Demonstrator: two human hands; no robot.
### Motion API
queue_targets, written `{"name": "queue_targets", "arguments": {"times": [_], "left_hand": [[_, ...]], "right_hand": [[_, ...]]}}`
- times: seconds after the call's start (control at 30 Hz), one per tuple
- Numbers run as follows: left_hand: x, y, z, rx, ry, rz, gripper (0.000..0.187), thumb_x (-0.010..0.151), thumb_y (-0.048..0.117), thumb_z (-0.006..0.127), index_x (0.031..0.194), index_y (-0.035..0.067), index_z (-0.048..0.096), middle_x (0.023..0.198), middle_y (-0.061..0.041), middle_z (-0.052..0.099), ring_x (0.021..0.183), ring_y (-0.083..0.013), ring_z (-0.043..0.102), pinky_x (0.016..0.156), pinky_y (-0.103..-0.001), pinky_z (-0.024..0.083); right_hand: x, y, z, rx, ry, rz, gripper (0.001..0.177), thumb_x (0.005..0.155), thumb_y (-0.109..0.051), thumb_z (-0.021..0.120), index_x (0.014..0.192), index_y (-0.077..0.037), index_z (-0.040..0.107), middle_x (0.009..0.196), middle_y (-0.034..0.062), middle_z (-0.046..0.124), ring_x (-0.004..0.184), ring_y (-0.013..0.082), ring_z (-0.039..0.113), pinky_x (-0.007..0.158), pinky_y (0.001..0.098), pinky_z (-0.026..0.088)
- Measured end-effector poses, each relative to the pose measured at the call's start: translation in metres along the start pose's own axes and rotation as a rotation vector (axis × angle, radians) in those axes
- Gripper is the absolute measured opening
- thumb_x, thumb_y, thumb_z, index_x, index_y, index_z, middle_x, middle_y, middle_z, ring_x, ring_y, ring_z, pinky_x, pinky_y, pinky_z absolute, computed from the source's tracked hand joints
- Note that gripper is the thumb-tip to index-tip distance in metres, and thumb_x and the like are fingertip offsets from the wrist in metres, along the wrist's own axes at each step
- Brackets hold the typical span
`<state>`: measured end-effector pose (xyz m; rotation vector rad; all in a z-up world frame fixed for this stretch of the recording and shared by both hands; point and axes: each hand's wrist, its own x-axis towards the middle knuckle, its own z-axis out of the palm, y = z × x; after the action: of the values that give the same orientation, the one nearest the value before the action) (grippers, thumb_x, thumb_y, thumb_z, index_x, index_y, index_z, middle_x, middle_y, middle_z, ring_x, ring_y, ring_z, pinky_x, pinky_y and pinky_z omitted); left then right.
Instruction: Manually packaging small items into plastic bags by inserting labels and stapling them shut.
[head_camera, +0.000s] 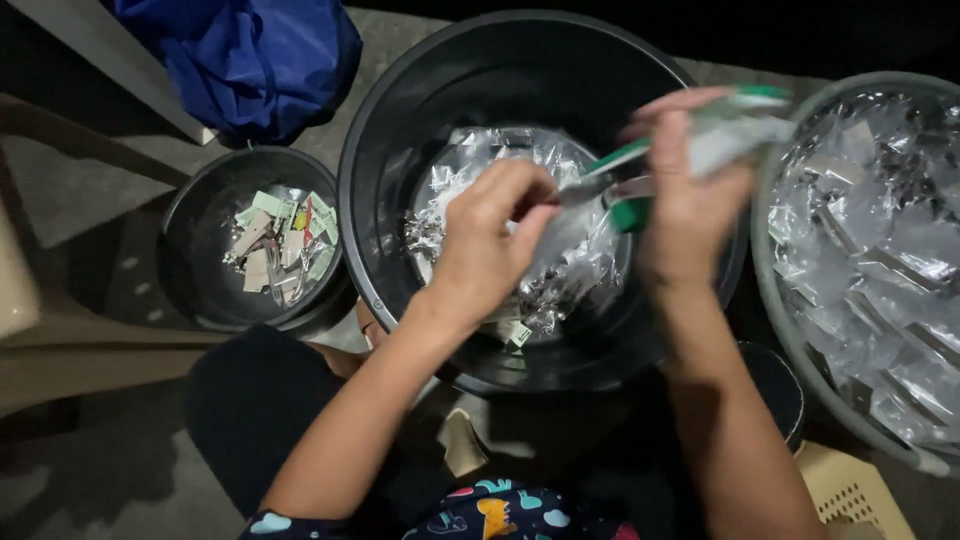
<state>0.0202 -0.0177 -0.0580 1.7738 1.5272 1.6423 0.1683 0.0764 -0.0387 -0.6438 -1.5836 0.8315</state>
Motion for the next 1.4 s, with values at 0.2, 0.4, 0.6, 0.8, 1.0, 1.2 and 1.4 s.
{"name": "queue_targets", "arguments": {"times": [0.2, 0.4, 0.6, 0.8, 1.0, 1.2, 1.4], "left_hand": [[-0.01, -0.01, 0.022, 0.012, 0.004, -0.042, 0.019, 0.087, -0.004, 0.074, 0.095, 0.005, 0.059, 0.087, -0.009, 0.057, 0.081, -0.0238, 0.058, 0.074, -0.033, 0.047], [-0.008, -0.044, 0.038, 0.054, -0.045, -0.134, 0.02, 0.082, 0.006, 0.081, 0.091, 0.01, 0.064, 0.081, -0.006, 0.061, 0.078, -0.026, 0.063, 0.07, -0.037, 0.052], [0.048, -0.07, 0.037, -0.003, -0.11, -0.044, 0.019, 0.089, 0.009, 0.067, 0.107, 0.009, 0.075, 0.085, -0.007, 0.064, 0.08, -0.023, 0.063, 0.073, -0.037, 0.047], [0.093, -0.098, 0.06, -0.337, -0.302, -0.067, 0.018, 0.09, 0.019, 0.076, 0.106, 0.011, 0.076, 0.097, -0.002, 0.076, 0.089, -0.012, 0.072, 0.08, -0.027, 0.057], [0.054, -0.284, 0.087, 0.278, -0.012, -0.342, 0.016, 0.09, 0.031, 0.068, 0.083, 0.016, 0.069, 0.086, -0.006, 0.072, 0.085, -0.026, 0.067, 0.073, -0.042, 0.047], [-0.037, -0.34, 0.112, 0.89, -0.297, -0.794, 0.035, 0.088, 0.028, 0.066, 0.122, 0.018, 0.067, 0.119, -0.01, 0.064, 0.11, -0.0315, 0.061, 0.096, -0.055, 0.04], [-0.036, -0.349, 0.092, 0.669, -0.096, -0.844, 0.01, 0.09, 0.019, 0.053, 0.089, 0.015, 0.062, 0.088, -0.015, 0.071, 0.084, -0.0409, 0.067, 0.075, -0.054, 0.047]], "right_hand": [[0.005, 0.021, 0.029, -0.044, -0.008, 0.208, 0.038, 0.105, -0.03, 0.063, 0.076, -0.018, 0.042, 0.072, -0.0079, 0.039, 0.069, 0.0058, 0.037, 0.064, 0.0269, 0.032], [-0.009, 0.068, 0.0, -0.141, 0.019, 0.248, 0.028, 0.104, -0.025, 0.073, 0.083, -0.013, 0.058, 0.076, -0.0005, 0.056, 0.072, 0.0091, 0.05, 0.07, 0.0285, 0.042], [0.007, 0.052, -0.06, -0.295, -0.122, 0.293, 0.016, 0.105, -0.014, 0.074, 0.117, -0.01, 0.063, 0.107, 0.0044, 0.073, 0.098, 0.0127, 0.07, 0.094, 0.0283, 0.057], [0.006, 0.065, -0.083, -0.288, 0.065, 0.548, 0.046, 0.087, -0.018, 0.089, 0.118, -0.014, 0.055, 0.106, -0.001, 0.063, 0.092, 0.0088, 0.063, 0.082, 0.0235, 0.055], [0.009, 0.062, -0.102, -0.358, 0.101, 0.559, 0.045, 0.091, -0.012, 0.087, 0.124, -0.015, 0.056, 0.107, 0.0007, 0.061, 0.095, 0.0103, 0.064, 0.083, 0.0255, 0.056], [0.002, 0.067, -0.107, -0.305, 0.18, 0.58, 0.04, 0.092, -0.01, 0.088, 0.115, -0.016, 0.055, 0.108, 0.0002, 0.063, 0.096, 0.0094, 0.065, 0.086, 0.0252, 0.061], [-0.001, 0.066, -0.101, -0.308, 0.148, 0.629, 0.039, 0.09, -0.012, 0.087, 0.114, -0.014, 0.057, 0.103, 0.0014, 0.067, 0.083, 0.0104, 0.066, 0.068, 0.0233, 0.058]]}}
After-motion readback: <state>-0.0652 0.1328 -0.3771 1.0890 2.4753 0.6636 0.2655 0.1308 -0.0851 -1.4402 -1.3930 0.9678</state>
